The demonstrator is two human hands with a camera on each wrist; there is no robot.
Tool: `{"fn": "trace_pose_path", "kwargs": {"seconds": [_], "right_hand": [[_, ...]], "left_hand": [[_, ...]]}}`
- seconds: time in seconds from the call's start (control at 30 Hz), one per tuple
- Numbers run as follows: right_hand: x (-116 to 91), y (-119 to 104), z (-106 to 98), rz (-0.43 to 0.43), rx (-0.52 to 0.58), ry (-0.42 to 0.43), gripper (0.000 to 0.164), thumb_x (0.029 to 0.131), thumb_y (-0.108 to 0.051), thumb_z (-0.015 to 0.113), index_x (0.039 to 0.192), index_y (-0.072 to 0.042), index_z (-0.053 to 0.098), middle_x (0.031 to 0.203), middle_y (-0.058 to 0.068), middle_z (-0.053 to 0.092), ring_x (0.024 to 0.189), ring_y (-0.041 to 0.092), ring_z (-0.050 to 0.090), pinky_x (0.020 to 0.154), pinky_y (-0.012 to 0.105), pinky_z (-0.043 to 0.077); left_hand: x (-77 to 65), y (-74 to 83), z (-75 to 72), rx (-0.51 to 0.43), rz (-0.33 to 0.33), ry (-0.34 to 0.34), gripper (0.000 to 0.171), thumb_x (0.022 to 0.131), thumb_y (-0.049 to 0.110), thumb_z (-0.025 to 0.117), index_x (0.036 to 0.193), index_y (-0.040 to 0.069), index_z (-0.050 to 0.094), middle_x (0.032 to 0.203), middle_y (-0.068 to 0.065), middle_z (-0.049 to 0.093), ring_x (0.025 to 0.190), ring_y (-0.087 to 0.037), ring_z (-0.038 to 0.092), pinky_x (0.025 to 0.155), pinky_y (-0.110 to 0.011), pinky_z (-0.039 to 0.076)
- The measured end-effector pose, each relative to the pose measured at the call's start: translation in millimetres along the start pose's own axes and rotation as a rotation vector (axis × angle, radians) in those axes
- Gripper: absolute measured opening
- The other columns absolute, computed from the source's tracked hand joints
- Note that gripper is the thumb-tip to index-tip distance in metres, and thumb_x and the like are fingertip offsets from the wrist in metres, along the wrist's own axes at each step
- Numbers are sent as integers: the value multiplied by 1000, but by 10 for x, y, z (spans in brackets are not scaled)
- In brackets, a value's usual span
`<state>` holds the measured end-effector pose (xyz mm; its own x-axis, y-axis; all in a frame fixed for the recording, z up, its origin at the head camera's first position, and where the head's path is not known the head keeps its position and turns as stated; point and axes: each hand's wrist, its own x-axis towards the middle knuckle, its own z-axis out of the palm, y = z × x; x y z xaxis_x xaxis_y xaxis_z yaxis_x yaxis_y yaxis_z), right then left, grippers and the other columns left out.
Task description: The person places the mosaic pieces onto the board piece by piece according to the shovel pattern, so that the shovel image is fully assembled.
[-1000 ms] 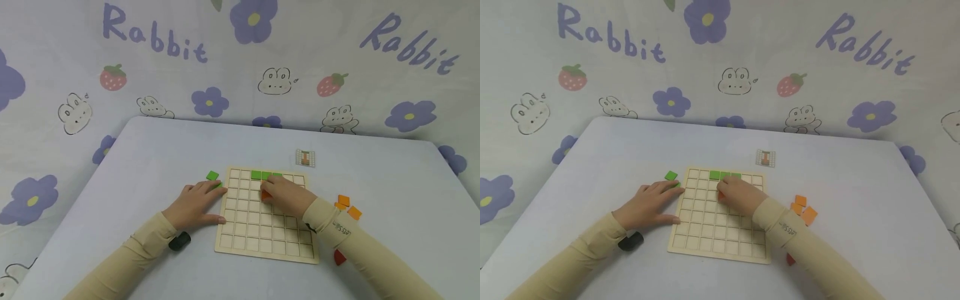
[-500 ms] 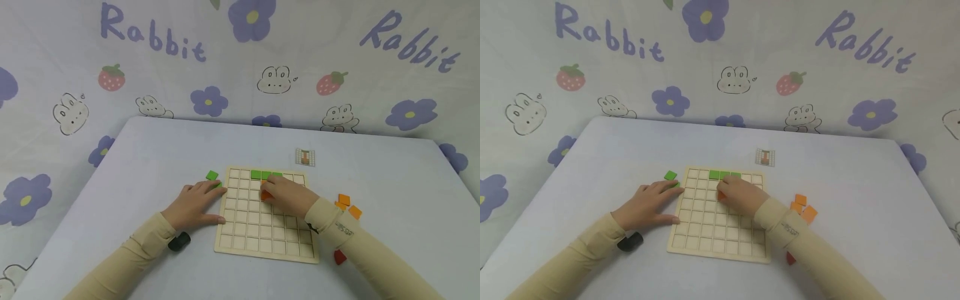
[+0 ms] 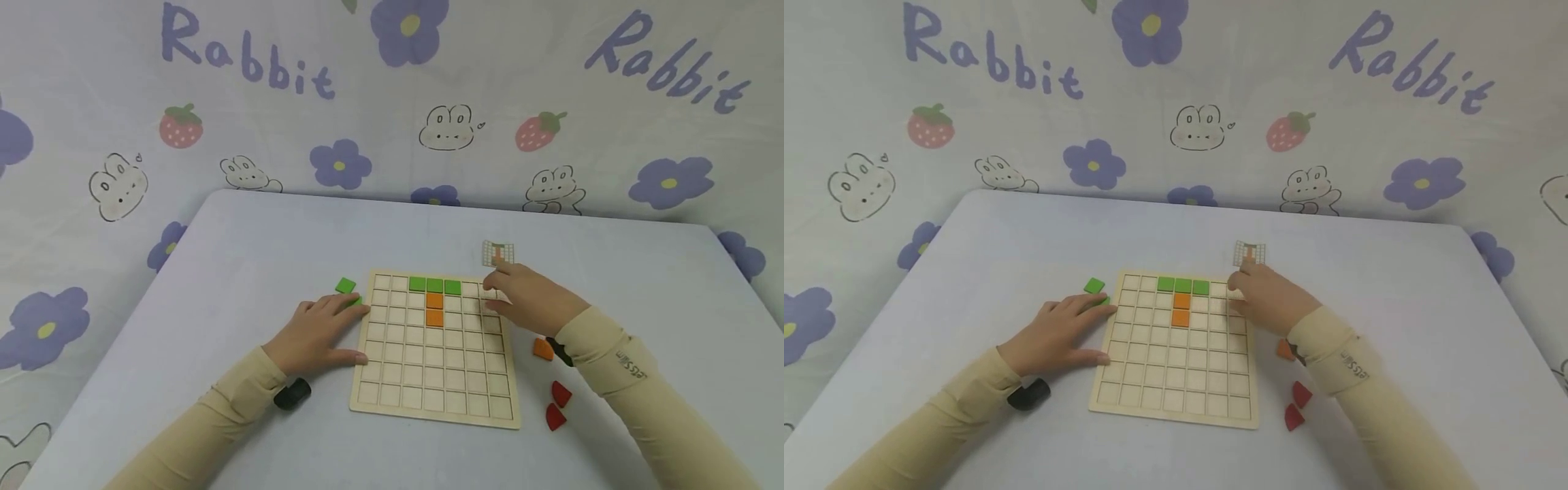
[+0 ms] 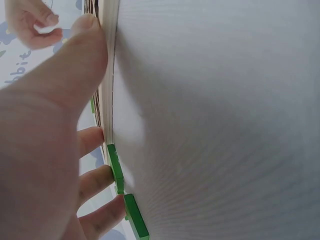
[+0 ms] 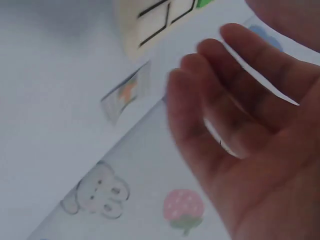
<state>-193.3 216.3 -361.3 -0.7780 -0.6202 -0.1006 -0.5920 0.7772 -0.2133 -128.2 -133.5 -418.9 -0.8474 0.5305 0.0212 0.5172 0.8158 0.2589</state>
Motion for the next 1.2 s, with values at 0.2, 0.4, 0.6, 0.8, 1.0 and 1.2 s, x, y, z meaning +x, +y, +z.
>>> {"fn": "trace_pose_path", "kwargs": {"seconds": [0.2, 0.4, 0.6, 0.8, 1.0, 1.2], "right_hand": [[-232, 276, -39, 141, 8, -94, 36, 88, -18, 69, 117, 2, 61, 112, 17, 60, 102, 31, 57, 89, 46, 49], [-369, 529, 55, 239, 50, -133, 38, 90, -19, 67, 120, 2, 59, 112, 17, 60, 99, 31, 59, 89, 49, 48], [-449, 662, 99, 258, 77, -107, 38, 89, -21, 67, 118, 2, 60, 109, 16, 61, 100, 31, 58, 89, 50, 48], [-488, 695, 105, 255, 104, -120, 43, 86, -29, 71, 116, 1, 61, 105, 12, 61, 96, 28, 57, 86, 47, 50], [-546, 727, 108, 240, 111, -143, 33, 86, -22, 72, 111, -2, 63, 98, 7, 59, 90, 23, 57, 81, 42, 52], [-622, 742, 91, 227, 150, -187, 36, 86, -24, 72, 115, -6, 61, 101, 6, 58, 92, 23, 57, 78, 39, 54]], "left_hand": [[-10, 19, -17, -5, 2, -4, 77, 82, 62, 63, 142, 17, 45, 148, -12, 39, 133, -33, 40, 93, -55, 37], [-15, 24, -23, -9, 2, -7, 76, 82, 60, 63, 141, 17, 45, 148, -12, 39, 132, -34, 41, 92, -56, 38], [-5, 24, -15, -13, 6, 4, 76, 81, 61, 64, 141, 17, 45, 148, -12, 39, 133, -34, 41, 92, -55, 37], [-24, 23, -6, -18, -12, -6, 77, 81, 62, 64, 142, 18, 45, 149, -11, 39, 134, -34, 40, 93, -55, 37], [-23, 20, -11, -18, 6, 9, 76, 82, 60, 63, 141, 17, 45, 149, -12, 39, 134, -34, 40, 92, -54, 37], [-17, -15, 26, -22, 15, 24, 76, 81, 61, 64, 141, 18, 45, 149, -11, 39, 133, -33, 40, 92, -53, 37]]}}
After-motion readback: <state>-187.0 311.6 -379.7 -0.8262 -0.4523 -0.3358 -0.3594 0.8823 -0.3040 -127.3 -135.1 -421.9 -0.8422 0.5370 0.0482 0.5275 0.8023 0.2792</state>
